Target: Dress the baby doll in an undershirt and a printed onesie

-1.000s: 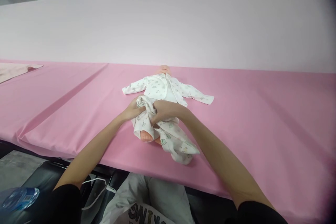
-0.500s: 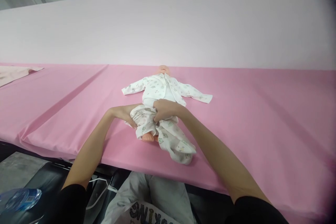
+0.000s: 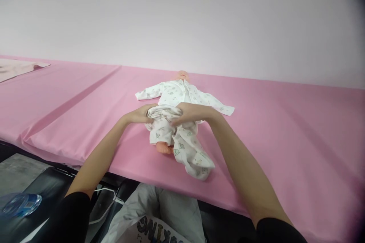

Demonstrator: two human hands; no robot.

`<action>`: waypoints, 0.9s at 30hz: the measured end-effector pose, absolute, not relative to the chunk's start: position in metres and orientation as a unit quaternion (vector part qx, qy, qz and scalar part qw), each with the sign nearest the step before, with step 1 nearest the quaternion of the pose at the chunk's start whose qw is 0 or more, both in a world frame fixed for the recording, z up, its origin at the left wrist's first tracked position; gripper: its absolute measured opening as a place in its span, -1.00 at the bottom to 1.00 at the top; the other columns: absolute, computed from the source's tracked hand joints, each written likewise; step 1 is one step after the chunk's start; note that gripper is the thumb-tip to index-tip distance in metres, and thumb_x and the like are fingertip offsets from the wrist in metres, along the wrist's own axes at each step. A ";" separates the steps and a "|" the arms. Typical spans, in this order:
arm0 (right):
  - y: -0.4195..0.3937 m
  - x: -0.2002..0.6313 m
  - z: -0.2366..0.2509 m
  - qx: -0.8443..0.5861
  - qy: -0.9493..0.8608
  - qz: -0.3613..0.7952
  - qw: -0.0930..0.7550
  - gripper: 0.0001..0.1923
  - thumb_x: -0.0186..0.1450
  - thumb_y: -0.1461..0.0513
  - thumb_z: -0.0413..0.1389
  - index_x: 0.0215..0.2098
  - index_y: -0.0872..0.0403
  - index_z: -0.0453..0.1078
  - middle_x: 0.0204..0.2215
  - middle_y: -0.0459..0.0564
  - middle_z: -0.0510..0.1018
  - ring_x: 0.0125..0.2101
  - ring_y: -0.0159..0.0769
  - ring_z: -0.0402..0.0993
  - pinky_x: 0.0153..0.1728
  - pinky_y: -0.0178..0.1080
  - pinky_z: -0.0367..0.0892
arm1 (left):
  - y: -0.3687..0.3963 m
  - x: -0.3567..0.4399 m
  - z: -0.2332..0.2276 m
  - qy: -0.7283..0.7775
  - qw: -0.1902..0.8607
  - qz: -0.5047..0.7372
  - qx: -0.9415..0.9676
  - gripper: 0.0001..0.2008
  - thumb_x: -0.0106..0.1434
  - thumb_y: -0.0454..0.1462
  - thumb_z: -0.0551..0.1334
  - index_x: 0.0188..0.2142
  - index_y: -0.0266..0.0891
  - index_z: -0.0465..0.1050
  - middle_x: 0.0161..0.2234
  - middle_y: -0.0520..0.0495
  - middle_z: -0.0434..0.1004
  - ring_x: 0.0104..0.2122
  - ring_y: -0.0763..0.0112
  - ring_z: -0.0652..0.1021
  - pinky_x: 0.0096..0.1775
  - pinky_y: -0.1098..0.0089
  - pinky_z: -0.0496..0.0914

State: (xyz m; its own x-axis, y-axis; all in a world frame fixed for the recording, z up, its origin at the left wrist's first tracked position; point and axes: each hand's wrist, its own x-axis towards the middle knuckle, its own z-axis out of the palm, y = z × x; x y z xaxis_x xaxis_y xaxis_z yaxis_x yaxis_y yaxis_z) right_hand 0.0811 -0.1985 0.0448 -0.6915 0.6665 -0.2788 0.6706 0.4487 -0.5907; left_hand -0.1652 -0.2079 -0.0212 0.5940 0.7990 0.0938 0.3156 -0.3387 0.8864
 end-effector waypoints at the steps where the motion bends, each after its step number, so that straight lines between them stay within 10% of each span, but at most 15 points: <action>1: -0.198 0.085 0.048 0.376 0.840 -0.390 -0.032 -0.63 0.06 0.02 0.30 -0.51 0.08 0.28 -0.49 -0.09 0.41 -0.47 -0.34 0.30 -0.51 -0.31 0.11 | -0.208 -0.164 -0.020 0.340 0.479 0.284 0.758 -0.54 -0.02 -0.36 0.29 -0.05 -0.25 0.41 -0.11 -0.11 0.49 -0.11 0.21 0.49 -0.16 0.39 0.40; 6: -0.197 0.092 0.051 0.307 0.758 -0.537 -0.206 -0.62 0.05 0.01 0.33 -0.42 0.09 0.34 -0.45 -0.12 0.44 -0.40 -0.34 0.37 -0.41 -0.34 0.23 | -0.215 -0.136 -0.008 0.278 0.566 0.390 0.671 -0.55 0.08 -0.22 0.33 -0.02 -0.23 0.41 -0.04 -0.12 0.48 -0.07 0.23 0.49 -0.07 0.34 0.38; 14: -0.200 0.098 0.058 0.322 0.810 -0.459 -0.169 -0.61 0.16 -0.06 0.23 -0.37 0.10 0.37 -0.44 -0.11 0.42 -0.42 -0.37 0.31 -0.47 -0.36 0.16 | -0.215 -0.097 -0.013 0.317 0.669 0.437 0.511 -0.84 0.06 -0.32 0.37 -0.47 -0.28 0.38 -0.72 0.16 0.21 -0.69 0.59 0.28 -0.45 0.45 0.37; 19: -0.194 0.108 0.058 0.375 0.843 -0.385 -0.023 -0.54 0.09 0.02 0.31 -0.59 0.09 0.17 -0.64 -0.20 0.15 -0.61 -0.51 0.02 -0.60 -0.35 -0.11 | -0.206 -0.105 -0.030 0.329 0.723 0.462 0.394 -0.81 0.21 -0.28 0.20 -0.23 -0.37 0.49 -0.38 -0.16 0.59 -0.36 0.27 0.59 -0.24 0.31 0.49; 27: -0.169 0.093 0.026 0.409 0.652 -0.579 -0.268 -0.82 0.02 0.23 0.30 -0.51 0.12 0.39 -0.50 -0.06 0.49 -0.47 -0.38 0.38 -0.49 -0.36 0.25 | -0.212 -0.103 -0.029 0.384 0.641 0.406 0.526 -0.48 0.16 -0.01 0.34 0.02 -0.26 0.43 -0.11 -0.18 0.58 -0.16 0.21 0.58 -0.14 0.31 0.48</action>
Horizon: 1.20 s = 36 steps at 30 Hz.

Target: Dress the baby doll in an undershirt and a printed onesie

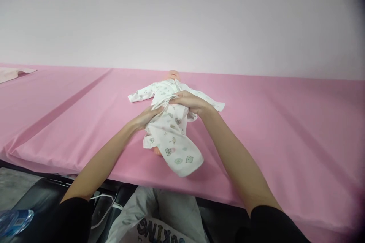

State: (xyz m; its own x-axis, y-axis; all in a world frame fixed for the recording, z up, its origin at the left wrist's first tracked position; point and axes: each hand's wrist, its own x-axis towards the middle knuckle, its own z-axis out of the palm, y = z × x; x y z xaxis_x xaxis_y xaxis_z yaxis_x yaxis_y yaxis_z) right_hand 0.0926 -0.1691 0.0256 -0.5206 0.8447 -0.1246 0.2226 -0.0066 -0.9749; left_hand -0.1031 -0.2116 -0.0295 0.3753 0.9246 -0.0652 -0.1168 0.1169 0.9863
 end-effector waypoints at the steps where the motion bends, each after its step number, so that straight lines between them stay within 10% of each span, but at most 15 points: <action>1: -0.166 0.091 0.022 -0.410 -0.636 0.590 0.283 -0.85 0.01 0.24 0.30 -0.48 0.13 0.44 -0.45 -0.02 0.54 -0.42 -0.33 0.43 -0.45 -0.35 0.30 | -0.214 -0.104 -0.028 0.381 0.641 0.387 0.543 -0.47 0.13 0.00 0.36 -0.01 -0.28 0.45 -0.13 -0.19 0.58 -0.18 0.20 0.58 -0.16 0.31 0.48; 10: -0.201 0.101 0.010 -0.348 -0.661 0.603 0.279 -0.70 -0.07 0.22 0.37 -0.36 0.12 0.50 -0.39 -0.03 0.57 -0.32 -0.26 0.48 -0.34 -0.31 0.35 | -0.217 -0.101 -0.027 0.395 0.642 0.381 0.535 -0.50 0.12 -0.02 0.38 -0.06 -0.29 0.47 -0.16 -0.18 0.59 -0.18 0.21 0.58 -0.14 0.29 0.46; 19: -0.222 0.097 -0.036 -0.398 -0.447 0.646 0.474 -0.77 -0.17 0.34 0.07 -0.47 0.10 0.35 -0.60 -0.19 0.36 -0.59 -0.46 0.21 -0.60 -0.38 0.12 | -0.210 -0.105 -0.033 0.342 0.699 0.321 0.540 -0.50 0.11 -0.03 0.39 -0.08 -0.34 0.51 -0.14 -0.24 0.58 -0.21 0.25 0.59 -0.18 0.34 0.47; 29: -0.244 0.114 -0.018 -0.343 -0.597 0.657 0.306 -0.50 0.01 0.20 0.37 -0.08 0.08 0.44 -0.19 -0.01 0.57 -0.15 -0.17 0.49 -0.22 -0.25 0.42 | -0.215 -0.104 -0.032 0.318 0.716 0.310 0.539 -0.52 0.02 -0.27 0.47 -0.04 -0.31 0.49 -0.10 -0.23 0.58 -0.23 0.27 0.60 -0.16 0.33 0.48; 36: -0.244 0.102 -0.026 -0.389 -0.458 0.684 0.414 -0.73 0.16 0.22 0.29 -0.17 0.10 0.46 -0.23 0.02 0.60 -0.25 -0.23 0.53 -0.23 -0.26 0.47 | -0.219 -0.097 -0.031 0.362 0.658 0.330 0.573 -0.56 0.13 -0.15 0.40 -0.02 -0.24 0.49 -0.05 -0.19 0.55 -0.08 0.22 0.55 -0.08 0.30 0.44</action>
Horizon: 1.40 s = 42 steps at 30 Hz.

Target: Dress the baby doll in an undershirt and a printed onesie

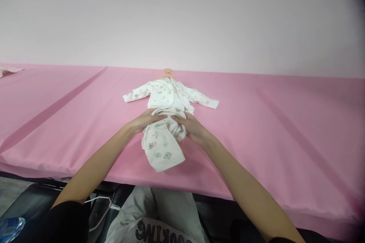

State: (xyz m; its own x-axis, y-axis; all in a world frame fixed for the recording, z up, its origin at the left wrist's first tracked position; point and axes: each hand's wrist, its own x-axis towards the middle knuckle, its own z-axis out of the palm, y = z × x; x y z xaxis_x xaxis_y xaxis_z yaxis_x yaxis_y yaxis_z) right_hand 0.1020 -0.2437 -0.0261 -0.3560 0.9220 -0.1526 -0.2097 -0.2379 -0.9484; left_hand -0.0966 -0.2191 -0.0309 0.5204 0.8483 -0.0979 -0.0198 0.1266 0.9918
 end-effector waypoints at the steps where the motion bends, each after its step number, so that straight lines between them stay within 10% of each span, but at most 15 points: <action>1: -0.243 0.102 -0.026 -0.394 -0.437 0.683 0.432 -0.78 0.19 0.24 0.25 -0.19 0.10 0.46 -0.24 0.02 0.60 -0.26 -0.24 0.54 -0.25 -0.28 0.47 | -0.219 -0.098 -0.030 0.354 0.656 0.322 0.584 -0.57 0.14 -0.14 0.40 -0.02 -0.23 0.49 -0.05 -0.18 0.55 -0.07 0.22 0.55 -0.08 0.31 0.43; 11: -0.242 0.100 -0.031 -0.366 -0.419 0.701 0.446 -0.75 0.19 0.19 0.25 -0.15 0.04 0.47 -0.13 0.05 0.56 -0.15 -0.14 0.51 -0.19 -0.19 0.48 | -0.218 -0.105 -0.027 0.327 0.686 0.258 0.597 -0.61 0.08 -0.22 0.43 -0.09 -0.27 0.52 -0.15 -0.18 0.59 -0.17 0.24 0.59 -0.13 0.31 0.48; 19: -0.246 0.105 -0.026 -0.339 -0.578 0.651 0.357 -0.29 -0.06 0.24 0.44 0.04 0.02 0.35 -0.04 0.01 0.52 -0.05 -0.14 0.45 -0.08 -0.16 0.43 | -0.218 -0.094 -0.039 0.336 0.690 0.364 0.527 -0.55 0.16 -0.10 0.37 -0.03 -0.32 0.49 -0.10 -0.23 0.58 -0.18 0.21 0.59 -0.11 0.27 0.47; 31: -0.242 0.101 -0.029 -0.381 -0.471 0.634 0.482 -0.65 0.07 0.16 0.27 -0.15 -0.03 0.45 -0.27 -0.10 0.56 -0.21 -0.24 0.46 -0.27 -0.29 0.37 | -0.221 -0.099 -0.028 0.332 0.669 0.275 0.605 -0.61 0.07 -0.21 0.44 -0.12 -0.30 0.52 -0.19 -0.15 0.60 -0.21 0.26 0.58 -0.16 0.34 0.45; 38: -0.244 0.104 -0.030 -0.329 -0.603 0.626 0.370 -0.32 -0.03 0.21 0.41 0.04 -0.05 0.36 -0.04 -0.06 0.50 -0.05 -0.18 0.42 -0.08 -0.19 0.38 | -0.217 -0.098 -0.039 0.311 0.722 0.350 0.510 -0.56 0.09 -0.20 0.42 -0.07 -0.34 0.46 -0.16 -0.22 0.60 -0.21 0.24 0.59 -0.13 0.29 0.46; 42: -0.242 0.101 -0.033 -0.340 -0.513 0.655 0.439 -0.47 0.00 0.14 0.38 -0.08 0.01 0.42 -0.21 -0.05 0.55 -0.17 -0.22 0.46 -0.18 -0.24 0.39 | -0.218 -0.096 -0.037 0.319 0.702 0.360 0.524 -0.55 0.08 -0.15 0.42 -0.08 -0.36 0.48 -0.14 -0.22 0.59 -0.22 0.28 0.58 -0.15 0.35 0.44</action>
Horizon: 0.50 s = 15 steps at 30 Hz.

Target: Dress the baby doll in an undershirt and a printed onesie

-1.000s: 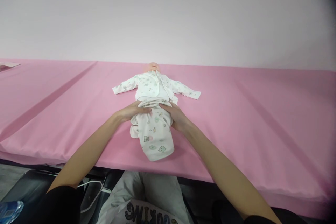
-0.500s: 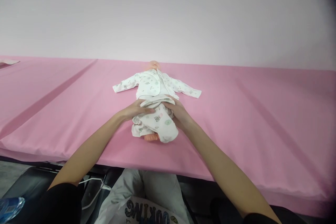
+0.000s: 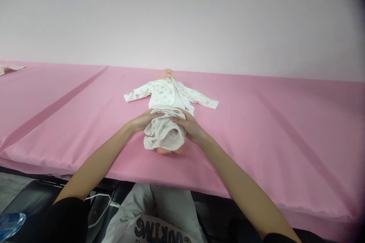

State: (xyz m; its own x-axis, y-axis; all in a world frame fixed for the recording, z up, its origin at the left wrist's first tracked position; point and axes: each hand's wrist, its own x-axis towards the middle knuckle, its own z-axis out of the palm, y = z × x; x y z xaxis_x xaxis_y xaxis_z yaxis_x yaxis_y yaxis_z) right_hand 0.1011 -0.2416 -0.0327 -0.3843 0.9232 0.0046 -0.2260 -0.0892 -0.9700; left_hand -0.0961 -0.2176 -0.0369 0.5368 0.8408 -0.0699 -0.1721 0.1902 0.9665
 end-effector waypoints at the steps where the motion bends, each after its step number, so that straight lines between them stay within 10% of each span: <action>1: -0.241 0.100 -0.033 -0.339 -0.487 0.663 0.456 -0.51 0.00 0.13 0.38 -0.12 0.03 0.43 -0.26 -0.06 0.56 -0.22 -0.24 0.47 -0.22 -0.26 0.38 | -0.218 -0.096 -0.035 0.320 0.698 0.356 0.532 -0.53 0.08 -0.12 0.42 -0.09 -0.36 0.49 -0.15 -0.22 0.59 -0.23 0.28 0.58 -0.17 0.36 0.44; 15: -0.247 0.106 -0.028 -0.270 -0.573 0.687 0.355 -0.38 0.00 0.19 0.40 0.02 -0.04 0.39 -0.09 -0.05 0.53 -0.12 -0.25 0.46 -0.11 -0.26 0.39 | -0.216 -0.101 -0.041 0.319 0.702 0.333 0.543 -0.59 -0.02 -0.33 0.42 -0.13 -0.35 0.48 -0.26 -0.18 0.61 -0.29 0.27 0.59 -0.16 0.31 0.44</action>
State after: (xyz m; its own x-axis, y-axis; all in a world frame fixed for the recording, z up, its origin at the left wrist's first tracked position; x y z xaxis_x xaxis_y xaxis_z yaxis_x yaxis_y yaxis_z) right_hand 0.1060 -0.2470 -0.0277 -0.6024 0.7974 0.0368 -0.1790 -0.0901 -0.9797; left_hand -0.1015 -0.2159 -0.0410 0.5744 0.8141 -0.0854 -0.1217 0.1882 0.9746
